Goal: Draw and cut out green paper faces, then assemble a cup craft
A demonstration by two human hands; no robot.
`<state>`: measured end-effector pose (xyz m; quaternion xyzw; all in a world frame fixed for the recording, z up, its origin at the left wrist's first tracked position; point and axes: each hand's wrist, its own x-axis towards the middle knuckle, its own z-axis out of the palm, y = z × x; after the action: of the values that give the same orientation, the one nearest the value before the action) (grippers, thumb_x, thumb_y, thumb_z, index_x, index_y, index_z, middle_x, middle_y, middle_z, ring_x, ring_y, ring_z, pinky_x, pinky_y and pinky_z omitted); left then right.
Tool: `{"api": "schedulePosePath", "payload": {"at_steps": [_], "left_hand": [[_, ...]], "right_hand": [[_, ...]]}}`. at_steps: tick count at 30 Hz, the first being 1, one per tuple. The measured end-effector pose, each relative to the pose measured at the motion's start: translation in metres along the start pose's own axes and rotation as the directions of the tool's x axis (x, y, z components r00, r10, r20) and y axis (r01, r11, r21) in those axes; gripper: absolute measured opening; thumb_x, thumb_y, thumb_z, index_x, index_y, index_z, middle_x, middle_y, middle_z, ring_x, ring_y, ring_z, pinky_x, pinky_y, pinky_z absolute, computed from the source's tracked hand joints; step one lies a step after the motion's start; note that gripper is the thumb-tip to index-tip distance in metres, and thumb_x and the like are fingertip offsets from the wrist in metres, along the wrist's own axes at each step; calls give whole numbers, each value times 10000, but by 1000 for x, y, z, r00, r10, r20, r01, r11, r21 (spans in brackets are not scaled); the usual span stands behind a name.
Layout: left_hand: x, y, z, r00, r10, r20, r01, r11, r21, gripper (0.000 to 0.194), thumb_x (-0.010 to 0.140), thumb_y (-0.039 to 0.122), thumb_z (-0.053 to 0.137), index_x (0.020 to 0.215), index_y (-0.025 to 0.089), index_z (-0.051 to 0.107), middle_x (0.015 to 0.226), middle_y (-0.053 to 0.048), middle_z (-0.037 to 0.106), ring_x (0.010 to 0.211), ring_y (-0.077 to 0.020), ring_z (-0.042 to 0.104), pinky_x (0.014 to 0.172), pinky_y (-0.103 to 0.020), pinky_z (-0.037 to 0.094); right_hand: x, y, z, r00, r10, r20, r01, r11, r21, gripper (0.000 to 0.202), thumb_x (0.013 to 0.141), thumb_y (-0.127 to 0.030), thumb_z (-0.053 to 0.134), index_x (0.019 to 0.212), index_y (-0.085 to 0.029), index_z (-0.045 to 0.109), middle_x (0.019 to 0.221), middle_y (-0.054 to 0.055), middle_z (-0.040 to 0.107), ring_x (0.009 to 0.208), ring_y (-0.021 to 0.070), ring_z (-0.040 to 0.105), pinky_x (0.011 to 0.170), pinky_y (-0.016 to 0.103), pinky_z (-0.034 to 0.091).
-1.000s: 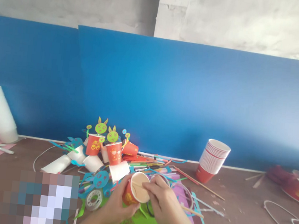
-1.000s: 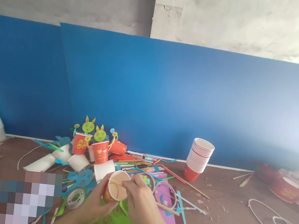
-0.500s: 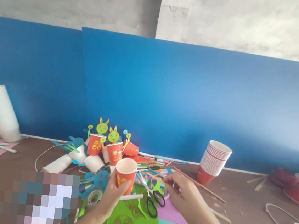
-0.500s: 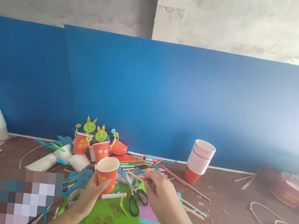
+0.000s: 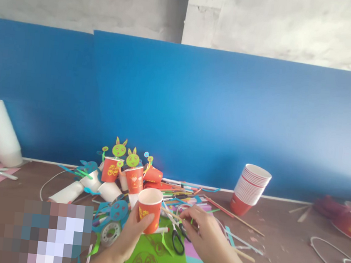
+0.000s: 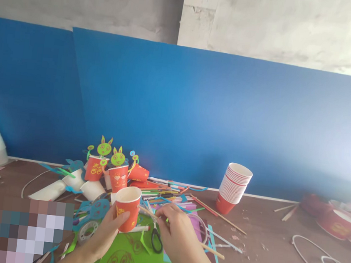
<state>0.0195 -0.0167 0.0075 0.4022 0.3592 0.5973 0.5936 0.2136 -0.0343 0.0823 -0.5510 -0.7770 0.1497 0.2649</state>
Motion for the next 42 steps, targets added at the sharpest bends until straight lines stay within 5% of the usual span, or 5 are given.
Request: {"api": "schedulePosePath", "payload": {"at_steps": [19, 28, 32, 35, 42], "left_hand": [[-4, -7, -2, 994, 11, 105, -35, 973, 228, 461, 647, 418, 714, 1019, 164, 615, 953, -71, 673, 903, -254, 601, 838, -383, 475], [-2, -12, 3, 956, 144, 255, -257, 831, 494, 406, 631, 167, 668, 1027, 178, 584, 999, -77, 667, 913, -237, 603, 847, -369, 480], [-3, -8, 6, 981, 150, 125, -190, 883, 429, 412, 649, 219, 665, 1040, 176, 544, 1061, -76, 653, 994, -254, 602, 892, -367, 466], [-3, 0, 3, 981, 191, 15, -181, 895, 407, 443, 658, 233, 643, 1075, 182, 505, 1073, -74, 647, 1009, -254, 604, 917, -366, 457], [0, 4, -2, 989, 114, 93, -144, 878, 457, 414, 657, 279, 643, 1045, 156, 572, 1078, -93, 643, 1005, -261, 601, 890, -362, 477]], "right_hand": [[2, 2, 14, 985, 109, 130, -145, 940, 307, 130, 799, -218, 504, 773, -194, 629, 663, -9, 584, 610, 143, 508, 541, 231, 345], [2, 1, 35, 976, 126, 180, -194, 879, 436, 104, 781, -226, 506, 689, -184, 527, 593, -30, 519, 538, 111, 454, 485, 212, 312], [-1, 1, 22, 971, 149, 187, -194, 950, 247, 89, 808, -284, 501, 843, -211, 539, 624, -27, 537, 559, 130, 474, 496, 227, 290], [-4, 4, 5, 955, 150, 255, -153, 988, -9, 229, 857, -308, 429, 659, -211, 491, 560, -26, 481, 537, 128, 414, 499, 254, 233], [-2, -3, -7, 937, 144, 317, -153, 988, 1, 310, 874, -301, 405, 585, -189, 396, 563, -39, 389, 557, 110, 347, 504, 246, 227]]}}
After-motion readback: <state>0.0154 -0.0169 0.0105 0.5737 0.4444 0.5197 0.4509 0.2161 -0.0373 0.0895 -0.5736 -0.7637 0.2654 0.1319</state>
